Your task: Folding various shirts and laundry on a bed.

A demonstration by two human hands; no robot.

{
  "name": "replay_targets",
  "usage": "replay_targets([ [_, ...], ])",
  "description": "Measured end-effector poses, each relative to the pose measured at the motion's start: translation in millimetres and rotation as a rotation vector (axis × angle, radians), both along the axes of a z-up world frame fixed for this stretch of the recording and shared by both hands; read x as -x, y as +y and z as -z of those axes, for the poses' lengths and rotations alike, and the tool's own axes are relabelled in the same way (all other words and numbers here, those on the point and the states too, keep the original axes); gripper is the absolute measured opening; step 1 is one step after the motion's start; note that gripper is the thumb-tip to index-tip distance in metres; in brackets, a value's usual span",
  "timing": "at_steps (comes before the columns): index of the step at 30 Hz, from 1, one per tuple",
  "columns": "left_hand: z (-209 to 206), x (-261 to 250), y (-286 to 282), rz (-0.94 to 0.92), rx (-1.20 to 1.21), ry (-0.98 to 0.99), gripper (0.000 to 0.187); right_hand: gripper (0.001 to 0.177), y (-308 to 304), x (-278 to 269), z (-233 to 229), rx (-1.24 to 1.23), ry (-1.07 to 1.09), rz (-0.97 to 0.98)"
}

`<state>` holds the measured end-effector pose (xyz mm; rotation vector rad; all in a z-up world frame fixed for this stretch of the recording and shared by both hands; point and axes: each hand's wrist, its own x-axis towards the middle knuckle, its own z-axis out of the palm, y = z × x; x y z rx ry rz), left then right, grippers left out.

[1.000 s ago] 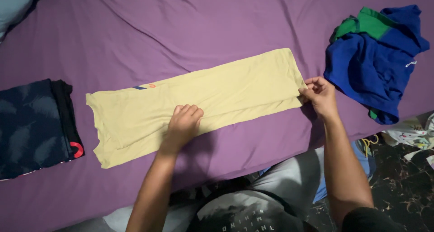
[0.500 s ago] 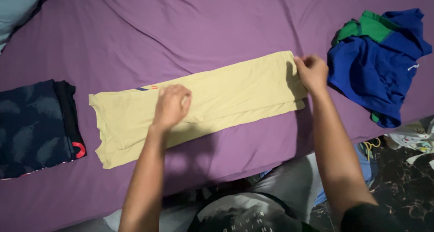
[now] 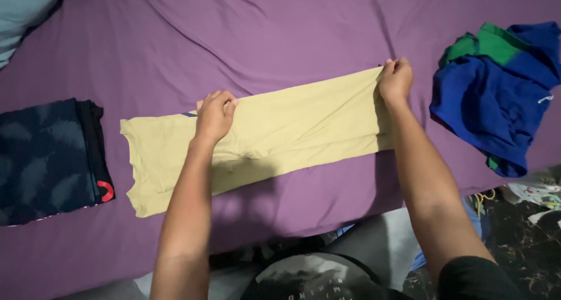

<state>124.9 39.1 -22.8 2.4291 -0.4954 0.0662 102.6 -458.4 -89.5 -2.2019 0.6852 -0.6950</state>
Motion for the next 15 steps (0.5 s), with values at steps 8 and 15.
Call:
replay_targets([
  [8,23,-4,-4,-0.029,-0.087,-0.074,0.015,0.024,38,10,-46,0.313,0.141,0.001],
  [15,7,30,-28,-0.019,-0.316,-0.388,0.029,0.031,46,22,-74,0.232,0.087,-0.106],
])
